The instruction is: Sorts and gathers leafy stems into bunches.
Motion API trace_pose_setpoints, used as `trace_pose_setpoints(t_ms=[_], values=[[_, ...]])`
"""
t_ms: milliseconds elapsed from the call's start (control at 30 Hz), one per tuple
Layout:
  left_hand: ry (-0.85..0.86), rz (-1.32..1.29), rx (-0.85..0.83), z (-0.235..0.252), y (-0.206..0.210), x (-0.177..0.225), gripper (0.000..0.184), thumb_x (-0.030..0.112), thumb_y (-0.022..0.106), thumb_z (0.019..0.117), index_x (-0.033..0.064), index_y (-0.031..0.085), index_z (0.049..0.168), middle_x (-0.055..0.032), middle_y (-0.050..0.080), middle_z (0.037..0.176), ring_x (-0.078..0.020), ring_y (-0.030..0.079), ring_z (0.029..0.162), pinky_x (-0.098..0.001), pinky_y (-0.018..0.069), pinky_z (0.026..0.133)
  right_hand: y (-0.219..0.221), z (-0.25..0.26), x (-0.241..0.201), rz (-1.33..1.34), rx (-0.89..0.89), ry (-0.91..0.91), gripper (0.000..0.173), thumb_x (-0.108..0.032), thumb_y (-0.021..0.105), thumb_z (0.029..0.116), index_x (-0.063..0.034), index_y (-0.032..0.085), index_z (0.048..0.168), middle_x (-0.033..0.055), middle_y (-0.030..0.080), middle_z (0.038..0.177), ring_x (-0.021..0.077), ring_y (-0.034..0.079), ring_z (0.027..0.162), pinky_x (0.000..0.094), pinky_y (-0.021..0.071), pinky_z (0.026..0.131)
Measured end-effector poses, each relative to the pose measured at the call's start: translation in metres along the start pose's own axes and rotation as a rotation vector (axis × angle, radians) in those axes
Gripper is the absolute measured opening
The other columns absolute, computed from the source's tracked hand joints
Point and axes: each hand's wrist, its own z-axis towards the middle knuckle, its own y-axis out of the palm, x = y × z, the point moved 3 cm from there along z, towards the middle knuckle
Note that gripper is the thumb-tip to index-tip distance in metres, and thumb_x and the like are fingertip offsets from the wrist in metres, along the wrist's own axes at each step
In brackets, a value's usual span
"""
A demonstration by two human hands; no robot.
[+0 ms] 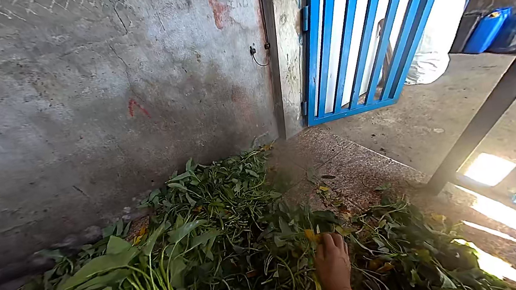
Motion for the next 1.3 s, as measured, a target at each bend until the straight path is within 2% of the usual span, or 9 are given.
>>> trace_pose_setpoints(t_ms=[100,167,267,433,633,833,933,1067,1300], values=[[-0.001,0.017,0.023,-0.003,-0.001,0.004,0.018,-0.013,0.058,0.0930,-0.0012,0.058,0.107,-0.0108,0.074,0.080,-0.0218,0.075,0.069,-0.0365,0.0652,0.068,-0.006,-0.007,0.002,-0.180,-0.460,0.171,0.035,-0.028,0.053,0.1024,-0.0136,0.071,0.128,0.0184,0.056,0.145,0.0427,0.045,0.140,0.0662,0.0372,0.109],[0.001,0.025,0.032,-0.004,-0.001,0.004,0.018,-0.013,0.059,0.0922,-0.0019,0.058,0.106,-0.0109,0.074,0.078,-0.0214,0.074,0.068,-0.0360,0.0650,0.067,-0.014,-0.011,-0.001,-0.051,-0.527,0.195,0.035,-0.029,0.055,0.1007,-0.0124,0.073,0.125,0.0165,0.060,0.140,0.0390,0.049,0.136,0.0642,0.0390,0.108],[-0.003,0.014,0.064,-0.005,-0.005,0.003,0.019,-0.014,0.062,0.0899,-0.0044,0.059,0.106,-0.0137,0.074,0.079,-0.0240,0.074,0.067,-0.0391,0.0651,0.066,-0.031,-0.025,-0.019,0.464,-0.429,0.142,0.027,-0.018,0.056,0.1007,0.0004,0.072,0.113,0.0155,0.071,0.104,0.0257,0.067,0.098,0.0473,0.0528,0.089],[-0.026,0.021,0.052,-0.010,-0.003,0.002,0.021,-0.017,0.061,0.0880,-0.0064,0.059,0.106,-0.0161,0.075,0.083,-0.0259,0.074,0.068,-0.0384,0.0648,0.065,-0.048,-0.049,-0.059,0.985,-0.564,0.329,0.030,-0.023,0.044,0.1099,-0.0022,0.065,0.111,0.0021,0.062,0.080,0.0089,0.052,0.059,0.0266,0.0453,0.055],[-0.073,0.022,0.098,-0.017,-0.004,-0.003,0.028,-0.017,0.070,0.0836,-0.0077,0.058,0.107,-0.0172,0.073,0.077,-0.0257,0.072,0.063,-0.0380,0.0640,0.061,-0.064,-0.079,-0.084,1.264,-0.618,-0.144,0.017,-0.009,0.064,0.0958,-0.0015,0.073,0.107,0.0066,0.071,0.093,0.0143,0.065,0.087,0.0336,0.0553,0.083],[-0.123,0.026,0.111,-0.019,-0.007,-0.006,0.031,-0.017,0.070,0.0823,-0.0082,0.058,0.109,-0.0178,0.072,0.079,-0.0259,0.072,0.063,-0.0378,0.0637,0.061,-0.062,-0.110,-0.092,1.021,-0.604,-0.520,0.014,-0.001,0.064,0.0949,-0.0010,0.072,0.107,0.0024,0.072,0.103,0.0087,0.067,0.096,0.0303,0.0574,0.088],[-0.100,0.030,0.086,-0.018,-0.008,-0.003,0.031,-0.018,0.072,0.0794,-0.0095,0.060,0.106,-0.0190,0.072,0.079,-0.0257,0.072,0.064,-0.0383,0.0630,0.061,-0.068,-0.118,-0.098,0.790,-0.515,-0.709,0.015,-0.009,0.067,0.0954,-0.0012,0.075,0.105,0.0077,0.072,0.103,0.0175,0.064,0.106,0.0419,0.0483,0.099],[-0.046,0.089,0.056,-0.020,-0.009,-0.001,0.039,-0.017,0.078,0.0724,-0.0078,0.062,0.106,-0.0157,0.073,0.089,-0.0214,0.073,0.078,-0.0370,0.0632,0.071,-0.074,-0.127,-0.106,0.656,-0.467,-0.824,0.015,-0.012,0.065,0.0960,-0.0056,0.075,0.105,0.0088,0.072,0.102,0.0251,0.064,0.107,0.0507,0.0467,0.099],[-0.053,0.096,-0.079,-0.021,-0.008,-0.005,0.033,-0.023,0.073,0.0713,-0.0080,0.064,0.099,-0.0166,0.074,0.084,-0.0229,0.074,0.074,-0.0383,0.0637,0.070,-0.075,-0.136,-0.113,0.611,-0.451,-0.853,0.017,-0.011,0.060,0.0989,-0.0061,0.074,0.107,0.0099,0.071,0.103,0.0266,0.064,0.107,0.0495,0.0492,0.096]])
